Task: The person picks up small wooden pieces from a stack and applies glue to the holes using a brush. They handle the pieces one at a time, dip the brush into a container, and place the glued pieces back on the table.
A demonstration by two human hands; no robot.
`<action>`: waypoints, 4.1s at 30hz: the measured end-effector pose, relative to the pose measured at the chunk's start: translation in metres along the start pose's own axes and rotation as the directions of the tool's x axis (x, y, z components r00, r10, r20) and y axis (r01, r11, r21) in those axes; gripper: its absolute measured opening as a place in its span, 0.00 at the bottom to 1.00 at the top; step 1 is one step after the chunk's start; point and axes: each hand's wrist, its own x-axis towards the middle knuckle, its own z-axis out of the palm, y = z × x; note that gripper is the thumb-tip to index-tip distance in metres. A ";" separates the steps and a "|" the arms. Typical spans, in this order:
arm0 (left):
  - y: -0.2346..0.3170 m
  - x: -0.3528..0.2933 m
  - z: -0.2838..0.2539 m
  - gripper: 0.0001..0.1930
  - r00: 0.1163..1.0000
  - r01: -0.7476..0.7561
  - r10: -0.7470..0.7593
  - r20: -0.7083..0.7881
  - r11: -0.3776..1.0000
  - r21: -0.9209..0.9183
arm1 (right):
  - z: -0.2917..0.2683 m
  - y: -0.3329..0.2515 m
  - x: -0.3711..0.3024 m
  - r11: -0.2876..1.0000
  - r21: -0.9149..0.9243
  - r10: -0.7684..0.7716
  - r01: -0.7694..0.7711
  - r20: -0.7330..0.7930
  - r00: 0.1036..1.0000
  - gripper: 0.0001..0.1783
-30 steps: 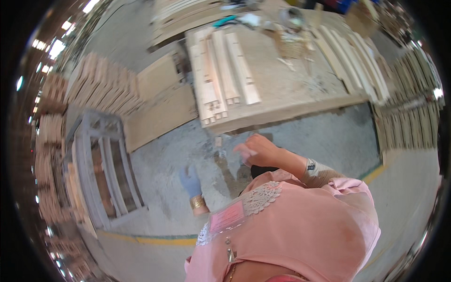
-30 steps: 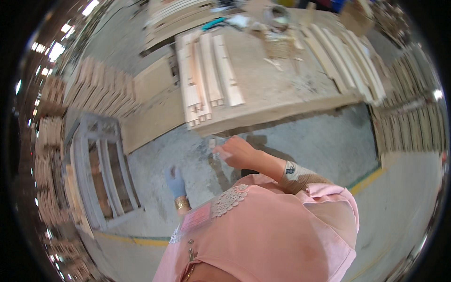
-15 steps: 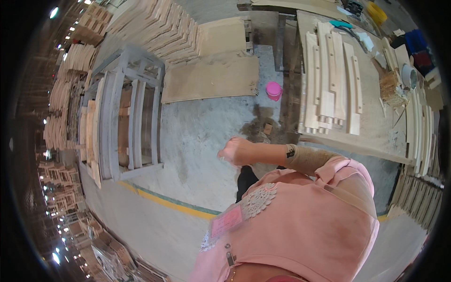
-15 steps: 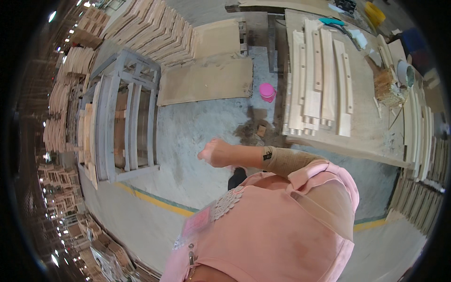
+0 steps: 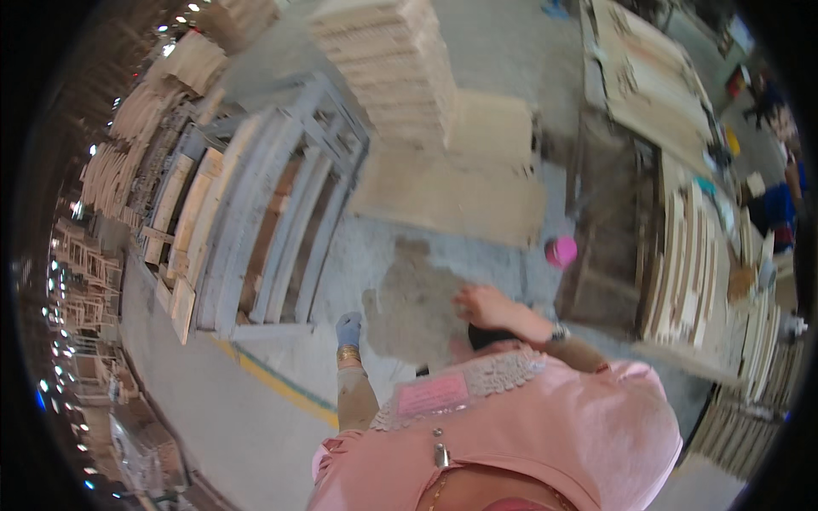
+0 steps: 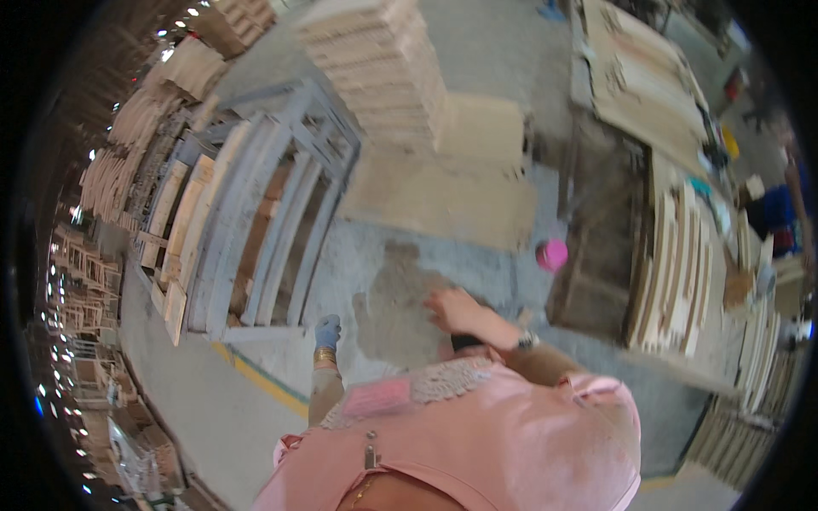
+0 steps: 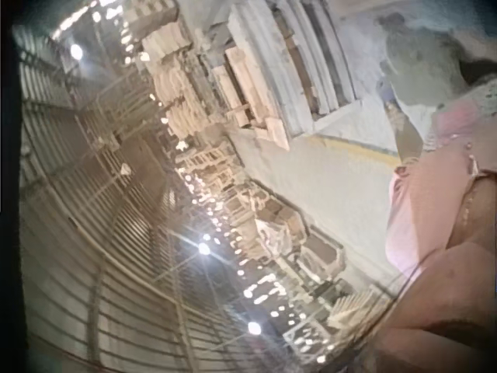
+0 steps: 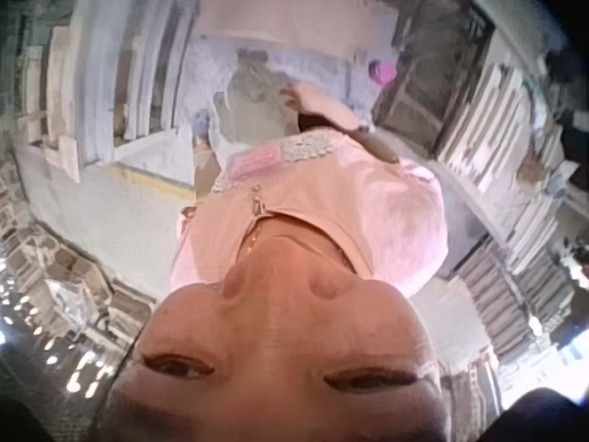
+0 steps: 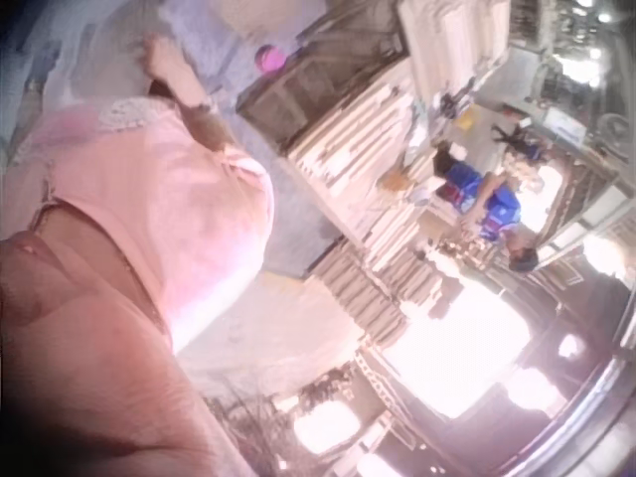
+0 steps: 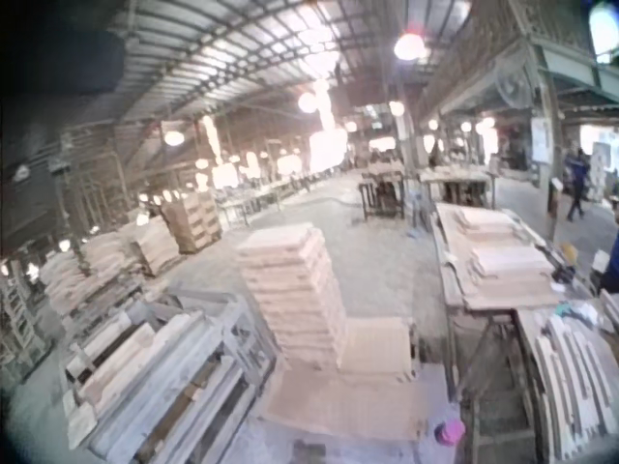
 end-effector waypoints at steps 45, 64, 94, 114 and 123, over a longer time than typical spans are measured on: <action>0.628 0.641 0.226 0.42 0.774 0.463 0.152 0.615 0.528 -0.712 | -0.505 0.274 0.673 0.632 0.740 0.606 0.230 -0.656 0.450 0.40; 0.641 0.647 0.256 0.37 0.734 0.572 0.104 0.671 0.438 -0.693 | -0.533 0.288 0.703 0.565 0.819 0.645 0.099 -0.513 0.566 0.31; 0.621 0.659 0.237 0.21 0.715 0.340 0.309 0.627 0.629 -0.699 | -0.505 0.271 0.705 0.576 0.817 0.645 0.001 -0.455 0.614 0.35; 0.634 0.629 0.258 0.44 0.772 0.473 0.215 0.599 0.436 -0.766 | -0.527 0.273 0.703 0.684 0.692 0.681 -0.230 -0.494 0.541 0.34; 0.630 0.634 0.254 0.44 0.774 0.447 0.204 0.599 0.495 -0.745 | -0.568 0.319 0.731 0.774 0.613 0.509 -0.155 -0.459 0.728 0.38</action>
